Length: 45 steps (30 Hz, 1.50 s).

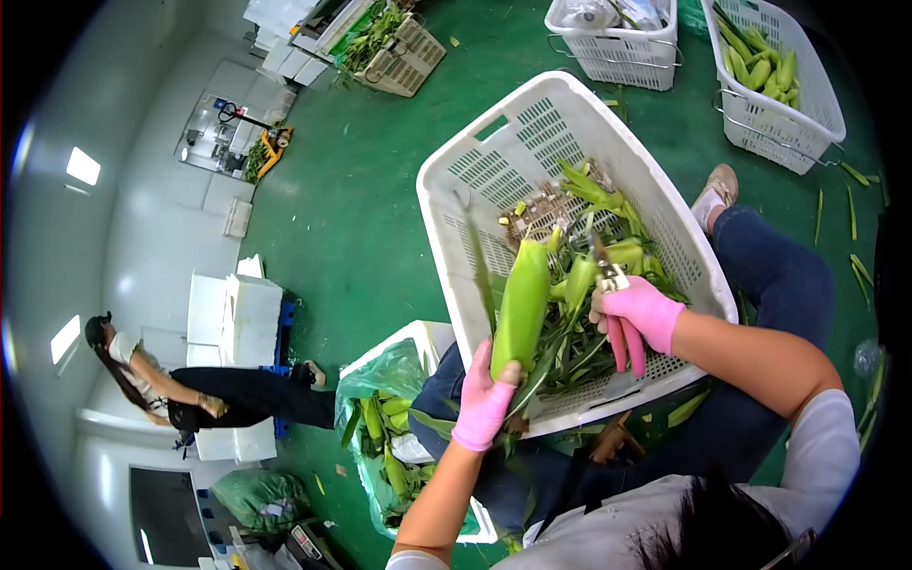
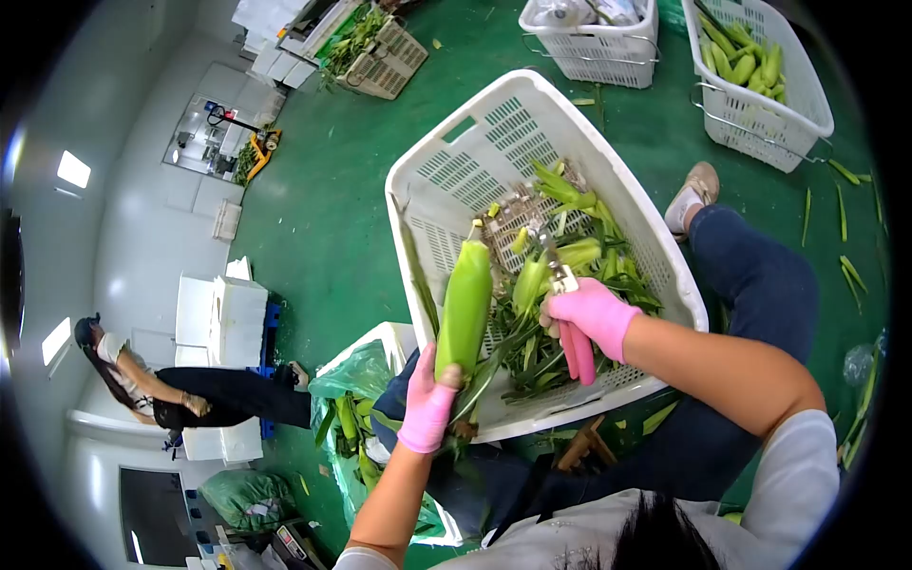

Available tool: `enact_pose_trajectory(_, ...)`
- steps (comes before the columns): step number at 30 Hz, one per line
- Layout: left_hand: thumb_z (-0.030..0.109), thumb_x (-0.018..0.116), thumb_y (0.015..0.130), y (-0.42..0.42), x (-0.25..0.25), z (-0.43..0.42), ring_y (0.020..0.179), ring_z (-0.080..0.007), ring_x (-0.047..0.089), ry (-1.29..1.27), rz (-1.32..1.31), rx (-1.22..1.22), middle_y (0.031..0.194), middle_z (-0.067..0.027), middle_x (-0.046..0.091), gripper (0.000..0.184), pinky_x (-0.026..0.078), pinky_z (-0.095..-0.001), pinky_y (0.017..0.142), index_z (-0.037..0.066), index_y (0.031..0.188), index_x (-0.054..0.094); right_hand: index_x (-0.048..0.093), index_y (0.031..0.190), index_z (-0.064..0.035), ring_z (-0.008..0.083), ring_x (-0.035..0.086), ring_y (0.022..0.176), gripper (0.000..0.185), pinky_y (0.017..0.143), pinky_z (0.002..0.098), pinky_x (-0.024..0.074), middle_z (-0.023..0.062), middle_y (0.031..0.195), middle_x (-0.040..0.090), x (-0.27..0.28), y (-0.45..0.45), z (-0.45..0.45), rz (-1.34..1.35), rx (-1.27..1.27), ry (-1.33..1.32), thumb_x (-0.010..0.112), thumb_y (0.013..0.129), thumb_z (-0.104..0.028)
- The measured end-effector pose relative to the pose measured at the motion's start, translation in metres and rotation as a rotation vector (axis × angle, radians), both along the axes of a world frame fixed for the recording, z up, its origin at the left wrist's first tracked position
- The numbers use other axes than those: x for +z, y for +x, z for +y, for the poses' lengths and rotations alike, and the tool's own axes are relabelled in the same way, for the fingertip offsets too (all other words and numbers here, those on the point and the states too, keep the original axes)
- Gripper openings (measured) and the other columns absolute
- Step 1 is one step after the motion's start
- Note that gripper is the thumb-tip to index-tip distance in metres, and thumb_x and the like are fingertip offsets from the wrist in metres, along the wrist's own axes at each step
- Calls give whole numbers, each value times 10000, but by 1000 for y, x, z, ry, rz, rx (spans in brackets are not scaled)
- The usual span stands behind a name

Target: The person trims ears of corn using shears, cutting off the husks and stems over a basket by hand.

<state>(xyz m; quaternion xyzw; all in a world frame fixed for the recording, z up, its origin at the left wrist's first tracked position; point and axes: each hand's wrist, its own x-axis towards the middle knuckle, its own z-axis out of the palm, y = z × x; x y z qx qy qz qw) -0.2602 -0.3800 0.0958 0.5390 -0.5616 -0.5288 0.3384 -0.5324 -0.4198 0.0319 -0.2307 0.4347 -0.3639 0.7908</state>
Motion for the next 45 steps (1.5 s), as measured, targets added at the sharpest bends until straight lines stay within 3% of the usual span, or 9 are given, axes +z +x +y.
enact_pose_trajectory(10, 196, 922, 696, -36, -9, 7, 941, -306, 662, -592, -1064, -33, 1119, -145, 610, 779, 546, -356, 812, 70, 1375, 562, 513, 1227, 15, 235, 582, 365, 382, 344, 336, 478, 144, 847, 663, 50, -20, -12, -48, -88, -267, 630, 920, -180)
enact_pose_trajectory(15, 618, 677, 904, -13, -20, 1, 1199, -218, 594, 71, 175, 24, 1271, -119, 631, 806, 477, -372, 1025, 11, 1410, 519, 545, 1172, 5, 245, 659, 497, 416, 282, 305, 468, 168, 872, 664, 24, -26, -20, 6, -33, -277, 673, 856, -234)
enact_pose_trajectory(21, 662, 642, 915, 30, 1, -15, 1253, -243, 586, 485, 412, 103, 1407, -117, 586, 872, 481, -389, 1062, 18, 1478, 470, 638, 1109, 3, 363, 721, 907, 431, 868, 458, 563, 215, 934, 723, -45, -25, -46, 1680, 557, -702, 726, 759, -232)
enact_pose_trajectory(25, 452, 769, 878, 45, 15, -36, 1259, -205, 525, 134, 17, -137, 1357, -124, 571, 881, 396, -338, 1108, -38, 1503, 387, 679, 985, -34, 327, 726, 868, 356, 815, 421, 580, 219, 975, 731, 32, -37, -42, 1358, 477, -474, 743, 768, -310)
enact_pose_trajectory(27, 269, 843, 830, 38, 27, -49, 1138, -165, 529, 120, 40, -303, 1197, -88, 575, 690, 435, -321, 1028, -18, 1342, 481, 660, 1013, -53, 304, 723, 846, 359, 800, 418, 589, 208, 971, 729, 79, -49, -36, 397, 269, -177, 710, 858, -372)
enact_pose_trajectory(35, 308, 894, 749, 1, 24, -104, 1035, -261, 684, -259, -264, -744, 1143, -155, 695, 722, 541, -366, 908, 16, 1326, 571, 323, 1584, -81, 525, 663, 1042, 950, 928, 633, 522, 457, 1344, 507, 30, -63, 17, -1089, 205, 255, 410, 940, -775)
enact_pose_trajectory(41, 363, 859, 752, -34, 24, -114, 1150, -351, 642, -361, -345, -1030, 1268, -213, 638, 764, 515, -414, 978, 87, 1400, 565, 375, 1539, -27, 411, 682, 1062, 728, 879, 663, 544, 312, 1341, 581, 13, -67, 81, -655, 236, 211, 599, 960, -408)
enact_pose_trajectory(44, 318, 773, 804, -30, 20, -113, 1245, -442, 545, -812, -522, -672, 1403, -307, 486, 727, 474, -480, 1036, 87, 1443, 516, 440, 1465, -1, 371, 668, 1049, 627, 837, 690, 543, 255, 1242, 611, 25, -33, 93, -806, 115, 199, 581, 940, -316)
enact_pose_trajectory(45, 287, 739, 871, -26, 27, -98, 1249, -389, 565, -776, -516, -411, 1378, -267, 526, 656, 479, -466, 1037, 53, 1438, 506, 500, 1396, 41, 343, 662, 999, 605, 964, 551, 533, 237, 1263, 624, 32, -25, 97, -847, 23, 285, 606, 895, -280)
